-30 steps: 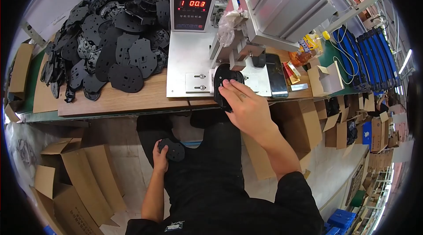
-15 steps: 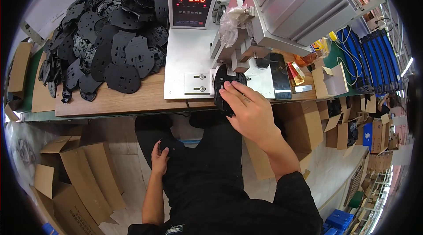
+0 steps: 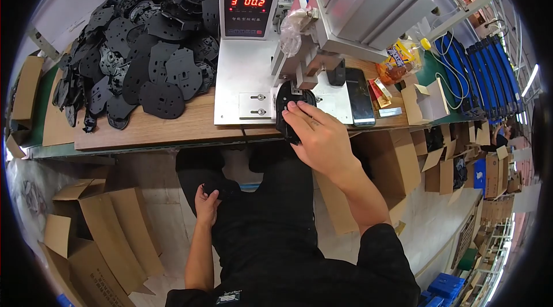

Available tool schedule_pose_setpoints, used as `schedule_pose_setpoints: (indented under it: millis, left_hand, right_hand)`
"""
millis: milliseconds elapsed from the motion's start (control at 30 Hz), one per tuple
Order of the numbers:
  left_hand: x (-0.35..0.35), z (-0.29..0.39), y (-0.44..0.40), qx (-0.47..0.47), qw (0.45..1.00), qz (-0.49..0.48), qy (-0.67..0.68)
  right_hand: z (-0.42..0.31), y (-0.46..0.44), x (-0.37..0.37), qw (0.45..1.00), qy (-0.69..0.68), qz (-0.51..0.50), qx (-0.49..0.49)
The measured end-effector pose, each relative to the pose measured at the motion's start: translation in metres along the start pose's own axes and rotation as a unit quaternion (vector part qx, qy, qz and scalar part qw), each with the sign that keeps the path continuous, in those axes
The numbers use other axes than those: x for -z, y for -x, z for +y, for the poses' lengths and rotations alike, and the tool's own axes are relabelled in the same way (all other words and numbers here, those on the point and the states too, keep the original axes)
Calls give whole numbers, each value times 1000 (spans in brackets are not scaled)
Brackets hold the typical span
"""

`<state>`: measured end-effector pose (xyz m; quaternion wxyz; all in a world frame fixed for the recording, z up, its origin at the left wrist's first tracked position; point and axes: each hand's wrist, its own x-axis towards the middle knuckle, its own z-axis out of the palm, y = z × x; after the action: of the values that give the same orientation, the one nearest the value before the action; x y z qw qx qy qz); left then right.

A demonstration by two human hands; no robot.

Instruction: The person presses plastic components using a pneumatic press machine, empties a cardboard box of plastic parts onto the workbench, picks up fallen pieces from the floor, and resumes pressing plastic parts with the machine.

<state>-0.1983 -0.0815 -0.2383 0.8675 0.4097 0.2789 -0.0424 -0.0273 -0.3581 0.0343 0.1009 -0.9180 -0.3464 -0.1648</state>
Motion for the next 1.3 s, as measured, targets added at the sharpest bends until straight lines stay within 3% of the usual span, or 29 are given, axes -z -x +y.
schedule_pose_setpoints:
  millis: [200,300,367,400,467,533,600,733,967,1067,1200,1267,1300]
  left_hand:
    - [7,-7,-1,-6,999,7,46]
    - [15,-19,-1,-45,999,-6,-12]
    - [3,-20,7,-121,955,-104,-249]
    - [-2,-20,14,-185,896,-130,-381]
    - [-31,0,32,-111,874,-196,-431]
    - [-42,1,34,-133,860,-204,-448]
    - [-43,-3,32,-256,799,-209,-503]
    - [-53,7,27,-288,781,-184,-523]
    - [-83,49,23,-393,724,-219,-522]
    - [-100,80,29,-471,716,-141,-495]
    - [-150,142,18,-635,563,-205,-488]
    - [-188,166,10,-650,488,-270,-516]
    - [-204,170,3,-654,481,-270,-518]
  right_hand:
    - [5,1,-7,1000,4,24,18]
    - [5,-1,-4,1000,0,18,15]
    - [3,-1,-3,1000,-11,17,5]
    - [3,-1,-2,1000,-12,14,2]
    - [3,-1,-2,1000,-9,15,7]
    - [3,-1,-2,1000,-11,13,4]
    - [2,0,-2,1000,-13,9,0]
    - [3,0,-2,1000,-8,21,4]
    - [-2,3,-1,999,-30,21,-32]
    - [-1,4,-6,998,-35,43,-35]
    - [1,0,-3,994,-75,63,-52]
    - [3,1,14,966,-201,121,-109]
    - [-2,9,29,949,-231,133,-170]
